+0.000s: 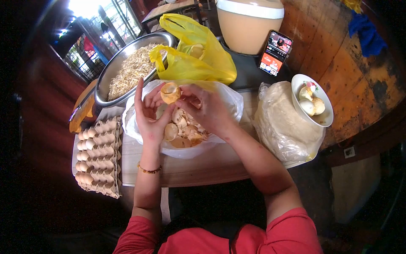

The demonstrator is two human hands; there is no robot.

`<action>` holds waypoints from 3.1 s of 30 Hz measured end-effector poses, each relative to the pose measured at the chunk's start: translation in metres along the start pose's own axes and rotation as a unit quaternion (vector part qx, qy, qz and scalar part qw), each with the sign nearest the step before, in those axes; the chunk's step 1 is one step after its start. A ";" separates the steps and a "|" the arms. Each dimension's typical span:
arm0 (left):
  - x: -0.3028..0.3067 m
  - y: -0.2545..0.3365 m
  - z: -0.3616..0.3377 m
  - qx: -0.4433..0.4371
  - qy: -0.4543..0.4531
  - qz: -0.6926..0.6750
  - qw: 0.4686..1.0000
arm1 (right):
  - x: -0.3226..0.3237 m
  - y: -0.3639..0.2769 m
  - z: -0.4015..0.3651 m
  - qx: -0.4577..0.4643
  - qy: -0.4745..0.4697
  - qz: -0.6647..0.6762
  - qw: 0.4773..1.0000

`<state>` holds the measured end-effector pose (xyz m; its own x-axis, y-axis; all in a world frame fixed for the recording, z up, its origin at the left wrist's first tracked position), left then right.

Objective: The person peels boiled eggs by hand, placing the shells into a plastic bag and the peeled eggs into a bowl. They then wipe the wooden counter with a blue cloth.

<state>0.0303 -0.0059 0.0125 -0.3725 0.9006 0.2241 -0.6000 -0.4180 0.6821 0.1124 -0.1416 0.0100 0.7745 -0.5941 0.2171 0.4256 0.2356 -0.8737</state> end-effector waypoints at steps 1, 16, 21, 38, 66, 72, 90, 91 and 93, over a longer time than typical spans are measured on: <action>0.001 0.001 -0.001 0.000 0.000 0.000 1.000 | 0.000 -0.001 0.000 0.001 -0.001 -0.004 1.000; -0.005 0.014 -0.004 -0.010 -0.058 0.178 0.982 | 0.000 -0.007 -0.003 -0.029 -0.022 -0.027 0.999; -0.010 0.025 -0.004 -0.039 -0.117 0.311 0.942 | 0.000 -0.012 -0.005 -0.065 -0.004 -0.053 0.997; 0.001 0.017 0.001 -0.021 0.024 0.158 0.987 | 0.016 -0.024 -0.008 0.043 0.102 -0.110 0.988; 0.000 -0.067 0.232 0.076 -0.067 0.319 0.942 | 0.019 -0.030 -0.012 0.096 0.100 -0.156 0.978; 0.059 0.018 0.147 0.100 -0.104 0.323 0.935 | 0.012 -0.042 -0.011 0.105 0.086 -0.277 0.951; 0.356 -0.015 -0.115 0.495 -0.053 0.602 0.625 | -0.004 -0.047 -0.011 0.119 0.061 -0.316 0.939; 0.357 -0.017 -0.116 0.507 -0.023 0.599 0.620 | -0.002 -0.046 -0.011 0.121 0.064 -0.318 0.938; 0.343 -0.006 -0.113 0.466 0.004 0.624 0.627 | 0.000 -0.046 -0.010 0.121 0.071 -0.315 0.939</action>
<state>-0.1739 0.2922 0.0063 -0.1470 -0.0600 0.9873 0.8355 -0.5418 0.0914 0.0883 -0.1605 0.0460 0.2714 -0.7659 0.5828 0.8851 -0.0393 -0.4638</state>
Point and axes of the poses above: each hand's wrist, its own z-axis towards the middle knuckle, its own x-axis out of the back of the hand, y = z × x, the point moved 3 cm from there along z, towards the middle knuckle, and after that the axes turned 14 degrees about -y, right-handed, at the moved point
